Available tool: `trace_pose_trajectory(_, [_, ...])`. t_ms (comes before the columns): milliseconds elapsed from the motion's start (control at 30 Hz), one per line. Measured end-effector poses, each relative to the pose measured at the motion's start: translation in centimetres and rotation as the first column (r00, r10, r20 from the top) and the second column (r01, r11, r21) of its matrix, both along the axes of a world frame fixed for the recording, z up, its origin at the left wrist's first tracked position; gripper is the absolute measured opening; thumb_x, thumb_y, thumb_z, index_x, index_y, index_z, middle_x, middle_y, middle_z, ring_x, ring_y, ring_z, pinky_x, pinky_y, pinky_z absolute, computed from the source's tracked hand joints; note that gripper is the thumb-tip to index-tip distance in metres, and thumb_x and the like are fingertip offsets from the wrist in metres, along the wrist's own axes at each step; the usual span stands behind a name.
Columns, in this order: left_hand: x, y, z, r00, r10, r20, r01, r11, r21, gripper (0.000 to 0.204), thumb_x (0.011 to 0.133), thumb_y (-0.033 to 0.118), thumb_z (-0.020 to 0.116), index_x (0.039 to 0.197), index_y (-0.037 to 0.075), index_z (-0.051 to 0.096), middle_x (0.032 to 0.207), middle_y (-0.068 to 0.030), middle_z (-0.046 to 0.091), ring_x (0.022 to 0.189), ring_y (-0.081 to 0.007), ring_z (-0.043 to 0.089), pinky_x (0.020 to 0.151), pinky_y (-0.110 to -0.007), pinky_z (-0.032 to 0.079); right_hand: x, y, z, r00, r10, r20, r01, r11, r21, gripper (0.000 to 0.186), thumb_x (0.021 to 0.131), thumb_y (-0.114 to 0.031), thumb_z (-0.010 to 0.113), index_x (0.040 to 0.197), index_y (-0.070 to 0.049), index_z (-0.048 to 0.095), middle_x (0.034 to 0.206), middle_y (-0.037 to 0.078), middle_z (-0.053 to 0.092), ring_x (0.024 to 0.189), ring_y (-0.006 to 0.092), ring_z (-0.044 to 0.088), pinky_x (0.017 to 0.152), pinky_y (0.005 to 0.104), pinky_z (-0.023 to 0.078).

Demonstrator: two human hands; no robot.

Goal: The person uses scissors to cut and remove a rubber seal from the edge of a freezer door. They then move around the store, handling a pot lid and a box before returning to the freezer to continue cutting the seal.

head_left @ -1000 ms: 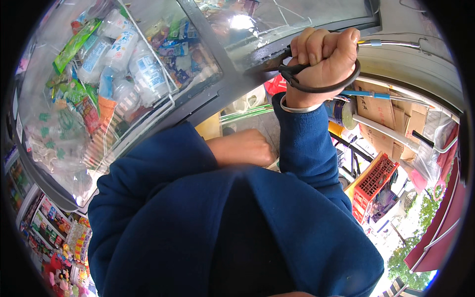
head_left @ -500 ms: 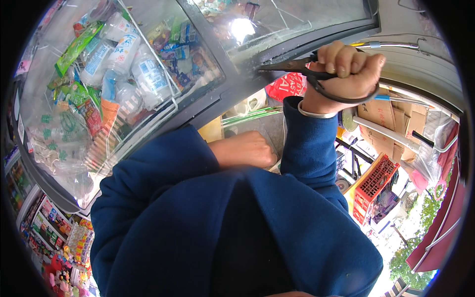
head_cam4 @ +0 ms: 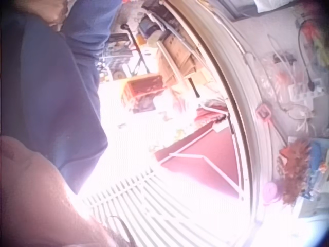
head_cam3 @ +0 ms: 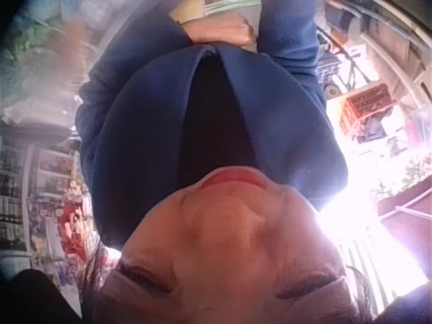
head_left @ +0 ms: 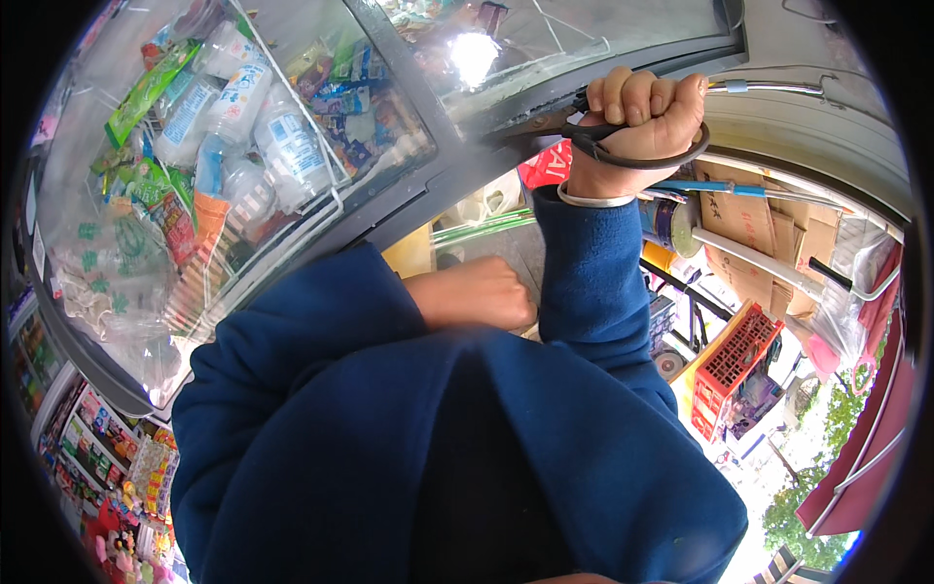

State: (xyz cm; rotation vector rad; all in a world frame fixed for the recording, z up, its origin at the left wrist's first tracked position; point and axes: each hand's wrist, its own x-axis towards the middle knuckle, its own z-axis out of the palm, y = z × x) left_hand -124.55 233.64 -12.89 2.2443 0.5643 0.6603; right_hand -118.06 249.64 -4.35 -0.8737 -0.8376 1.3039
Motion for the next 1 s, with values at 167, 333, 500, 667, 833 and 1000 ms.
trace_pose_trajectory(167, [-0.2,0.1,0.0,1.000,-0.023,-0.003,0.023,1.000,-0.018,0.009,0.069,0.009,0.057,0.064,0.003,0.055,0.060,-0.0132,0.058,0.063,-0.0309,0.062,0.052,-0.039,0.047,0.6,0.2,1.2,0.988,-0.155,-0.020,0.156,0.968,0.199,0.048,0.096,-0.040,0.037,0.054,-0.018,0.028,0.044,-0.005,0.028,0.039,0.0100,0.028,0.039,0.0250,0.026])
trace_pose_trajectory(333, [-0.1,0.1,-0.1,1.000,0.007,0.026,-0.007,1.000,-0.018,0.009,0.069,0.010,0.057,0.064,0.002,0.055,0.061,-0.0136,0.058,0.063,-0.0316,0.061,0.053,-0.039,0.047,-0.7,-0.6,0.2,1.000,-0.017,0.024,0.014,0.992,0.122,0.051,0.097,-0.043,0.038,0.054,-0.016,0.028,0.043,-0.001,0.027,0.038,0.0125,0.028,0.040,0.0281,0.027])
trace_pose_trajectory(500, [-0.3,0.1,0.2,0.998,-0.052,-0.035,0.050,0.997,-0.058,0.009,0.069,0.010,0.057,0.065,0.002,0.055,0.062,-0.0140,0.058,0.063,-0.0319,0.061,0.054,-0.040,0.047,0.1,-0.6,1.7,0.995,-0.098,-0.011,0.097,0.966,0.241,0.051,0.095,-0.041,0.040,0.054,-0.016,0.025,0.043,-0.001,0.024,0.037,0.0118,0.028,0.036,0.0258,0.027])
trace_pose_trajectory(667, [-0.3,0.2,0.3,1.000,-0.008,-0.007,0.008,0.999,-0.052,0.009,0.068,0.011,0.057,0.065,0.003,0.056,0.062,-0.0137,0.058,0.063,-0.0316,0.061,0.053,-0.039,0.047,-0.8,-0.8,0.9,0.996,-0.067,0.060,0.059,0.991,0.121,0.051,0.096,-0.041,0.039,0.053,-0.016,0.025,0.042,-0.001,0.024,0.037,0.0117,0.028,0.038,0.0271,0.028])
trace_pose_trajectory(833, [-0.1,0.0,0.0,0.999,-0.017,-0.035,0.017,1.000,-0.020,0.010,0.068,0.014,0.058,0.066,0.004,0.058,0.062,-0.0125,0.059,0.063,-0.0302,0.062,0.052,-0.039,0.047,-0.2,-0.6,0.3,0.980,-0.134,0.145,0.089,0.955,0.284,0.049,0.095,-0.041,0.040,0.055,-0.014,0.028,0.043,0.000,0.027,0.037,0.0120,0.030,0.037,0.0269,0.028])
trace_pose_trajectory(1000, [0.1,0.1,-0.1,0.999,-0.015,-0.037,0.014,0.999,-0.036,0.013,0.069,0.019,0.058,0.069,0.006,0.059,0.065,-0.0118,0.059,0.063,-0.0298,0.061,0.052,-0.039,0.048,-0.3,-0.5,0.2,0.999,-0.020,0.031,0.016,0.993,0.116,0.049,0.096,-0.038,0.040,0.053,-0.017,0.026,0.042,-0.001,0.026,0.037,0.0121,0.030,0.039,0.0274,0.029])
